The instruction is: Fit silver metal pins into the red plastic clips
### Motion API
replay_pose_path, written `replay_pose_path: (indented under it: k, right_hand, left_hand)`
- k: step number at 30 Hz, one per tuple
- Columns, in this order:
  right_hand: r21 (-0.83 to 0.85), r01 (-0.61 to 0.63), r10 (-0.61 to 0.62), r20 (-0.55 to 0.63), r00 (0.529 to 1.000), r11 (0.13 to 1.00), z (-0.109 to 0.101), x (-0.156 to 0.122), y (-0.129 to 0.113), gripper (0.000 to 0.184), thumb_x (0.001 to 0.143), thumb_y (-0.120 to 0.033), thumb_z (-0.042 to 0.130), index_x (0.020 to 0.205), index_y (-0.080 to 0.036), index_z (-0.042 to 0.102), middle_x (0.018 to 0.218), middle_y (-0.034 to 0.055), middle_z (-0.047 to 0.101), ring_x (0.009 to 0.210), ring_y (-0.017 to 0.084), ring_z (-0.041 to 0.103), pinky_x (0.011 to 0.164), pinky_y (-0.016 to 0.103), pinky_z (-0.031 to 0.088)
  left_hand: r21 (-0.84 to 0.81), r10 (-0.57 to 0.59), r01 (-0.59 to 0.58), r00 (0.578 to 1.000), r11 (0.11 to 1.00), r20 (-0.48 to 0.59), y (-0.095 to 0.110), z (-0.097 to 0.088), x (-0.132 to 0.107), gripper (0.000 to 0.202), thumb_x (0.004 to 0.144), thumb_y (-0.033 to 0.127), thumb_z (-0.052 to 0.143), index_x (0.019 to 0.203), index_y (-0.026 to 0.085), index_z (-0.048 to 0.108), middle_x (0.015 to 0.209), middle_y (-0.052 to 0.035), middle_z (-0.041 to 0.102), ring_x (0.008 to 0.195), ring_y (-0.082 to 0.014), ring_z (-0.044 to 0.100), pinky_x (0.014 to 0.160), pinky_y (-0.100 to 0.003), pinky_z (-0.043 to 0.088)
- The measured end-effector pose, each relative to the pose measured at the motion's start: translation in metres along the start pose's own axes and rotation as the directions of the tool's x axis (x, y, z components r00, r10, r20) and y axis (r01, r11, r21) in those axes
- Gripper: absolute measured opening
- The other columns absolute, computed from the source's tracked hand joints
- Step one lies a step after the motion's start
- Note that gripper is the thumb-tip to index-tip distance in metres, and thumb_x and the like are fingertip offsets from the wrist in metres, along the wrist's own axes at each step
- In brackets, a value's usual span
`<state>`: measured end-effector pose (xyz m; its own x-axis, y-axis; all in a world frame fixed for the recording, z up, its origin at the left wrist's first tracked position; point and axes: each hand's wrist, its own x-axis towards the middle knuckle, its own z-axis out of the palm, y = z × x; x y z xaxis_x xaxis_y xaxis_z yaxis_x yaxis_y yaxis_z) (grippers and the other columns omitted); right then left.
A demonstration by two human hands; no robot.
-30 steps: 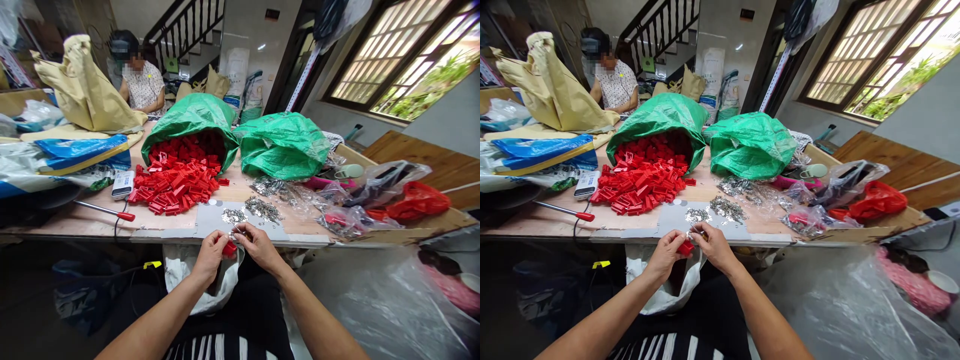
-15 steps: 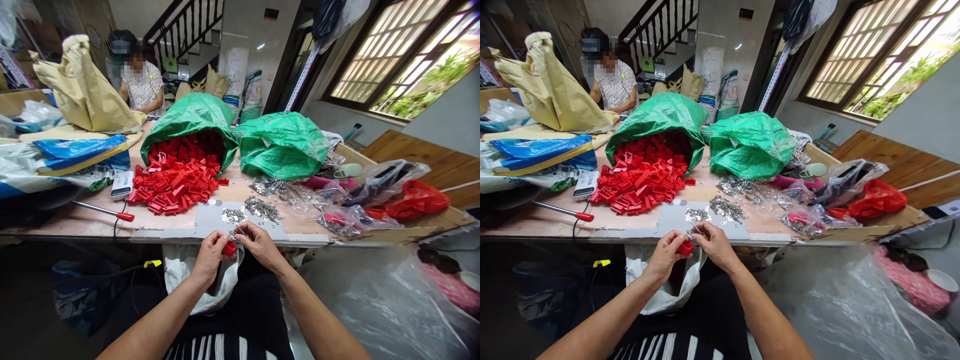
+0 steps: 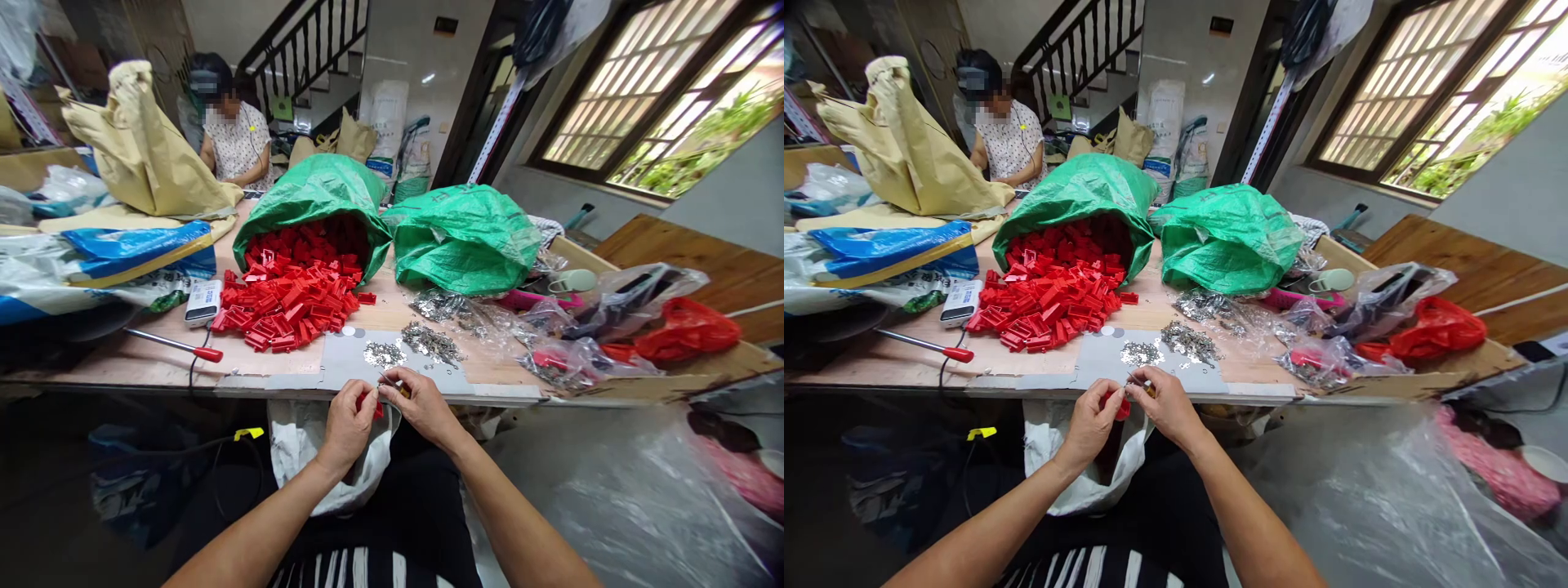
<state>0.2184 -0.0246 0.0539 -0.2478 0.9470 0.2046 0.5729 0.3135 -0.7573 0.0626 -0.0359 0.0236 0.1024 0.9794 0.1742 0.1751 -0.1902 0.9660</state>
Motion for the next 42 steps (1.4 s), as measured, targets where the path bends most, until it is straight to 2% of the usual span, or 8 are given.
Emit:
replay_pose_path:
  k: [3,9,14,24,27,29,36,42]
  right_hand:
    - [-0.061,0.062,-0.064,-0.026,0.998,0.996,0.001,0.0,-0.001,0.008,0.086,-0.025,0.057,0.089,-0.021,0.062,0.086,0.0028,0.062,0.081,0.016,0.058,0.074,0.027,0.044]
    - [-0.097,0.126,-0.13,-0.032,0.991,0.987,0.006,-0.002,-0.001,0.007,0.086,-0.02,0.057,0.091,-0.02,0.062,0.086,0.0035,0.061,0.081,0.016,0.057,0.074,0.027,0.044]
    - [-0.108,0.099,-0.104,-0.045,0.994,0.989,0.009,-0.003,0.002,0.003,0.084,-0.017,0.058,0.086,-0.02,0.059,0.082,0.0022,0.06,0.076,0.015,0.055,0.069,0.027,0.043]
    - [0.064,0.196,-0.203,0.137,0.969,0.978,-0.004,-0.006,-0.002,0.007,0.084,-0.014,0.058,0.086,-0.02,0.057,0.095,0.004,0.054,0.085,0.015,0.053,0.075,0.027,0.044]
    - [0.134,0.175,-0.196,0.164,0.967,0.976,-0.01,-0.007,-0.003,0.004,0.085,-0.017,0.057,0.086,-0.02,0.059,0.097,0.0042,0.055,0.086,0.015,0.054,0.075,0.026,0.044]
    - [0.103,0.148,-0.159,0.107,0.981,0.984,-0.015,-0.005,0.004,0.003,0.085,-0.019,0.056,0.085,-0.02,0.059,0.094,0.004,0.057,0.086,0.016,0.055,0.074,0.026,0.043]
    - [-0.303,-0.16,0.118,-0.15,0.982,0.939,-0.033,-0.004,0.048,0.008,0.084,-0.023,0.051,0.085,-0.021,0.059,0.083,0.003,0.064,0.077,0.018,0.058,0.071,0.028,0.041]
    - [-0.431,-0.228,0.146,-0.215,0.966,0.873,-0.03,-0.001,0.057,0.012,0.085,-0.024,0.049,0.09,-0.022,0.06,0.085,0.0036,0.066,0.076,0.018,0.059,0.067,0.027,0.041]
  left_hand:
    - [0.0,-0.012,0.012,1.0,1.0,0.0,-0.001,0.001,0.0,0.023,0.085,0.029,0.05,0.068,0.018,0.058,0.067,0.0004,0.057,0.064,-0.0132,0.054,0.064,-0.025,0.042]
    - [-0.295,-0.255,0.273,0.962,0.915,0.1,-0.005,0.004,0.002,0.026,0.081,0.04,0.054,0.069,0.017,0.056,0.058,0.0027,0.054,0.053,-0.0115,0.052,0.055,-0.023,0.043]
    - [-0.381,-0.296,0.318,0.948,0.868,0.115,-0.006,0.004,0.001,0.028,0.077,0.042,0.059,0.069,0.016,0.056,0.059,0.0023,0.055,0.054,-0.0102,0.051,0.054,-0.022,0.045]
    - [-0.536,-0.44,0.497,0.865,0.683,0.242,0.002,0.002,0.0,0.037,0.063,0.047,0.072,0.065,0.015,0.053,0.059,0.0022,0.056,0.053,-0.01,0.053,0.051,-0.024,0.05]
    - [-0.551,-0.453,0.518,0.852,0.654,0.263,-0.001,0.002,0.0,0.037,0.063,0.047,0.072,0.066,0.015,0.053,0.059,0.0011,0.058,0.054,-0.011,0.055,0.054,-0.026,0.052]
    - [-0.544,-0.454,0.514,0.854,0.663,0.254,-0.002,0.001,0.0,0.037,0.064,0.048,0.07,0.069,0.015,0.054,0.06,-0.0001,0.06,0.056,-0.0124,0.057,0.055,-0.027,0.052]
    - [-0.503,-0.423,0.451,0.889,0.737,0.176,0.001,0.004,0.0,0.037,0.066,0.05,0.068,0.069,0.015,0.057,0.06,-0.001,0.06,0.055,-0.0122,0.057,0.052,-0.025,0.051]
    - [-0.495,-0.401,0.422,0.903,0.76,0.155,0.005,0.007,0.001,0.038,0.062,0.05,0.071,0.067,0.015,0.058,0.057,0.001,0.058,0.051,-0.0097,0.052,0.048,-0.022,0.049]
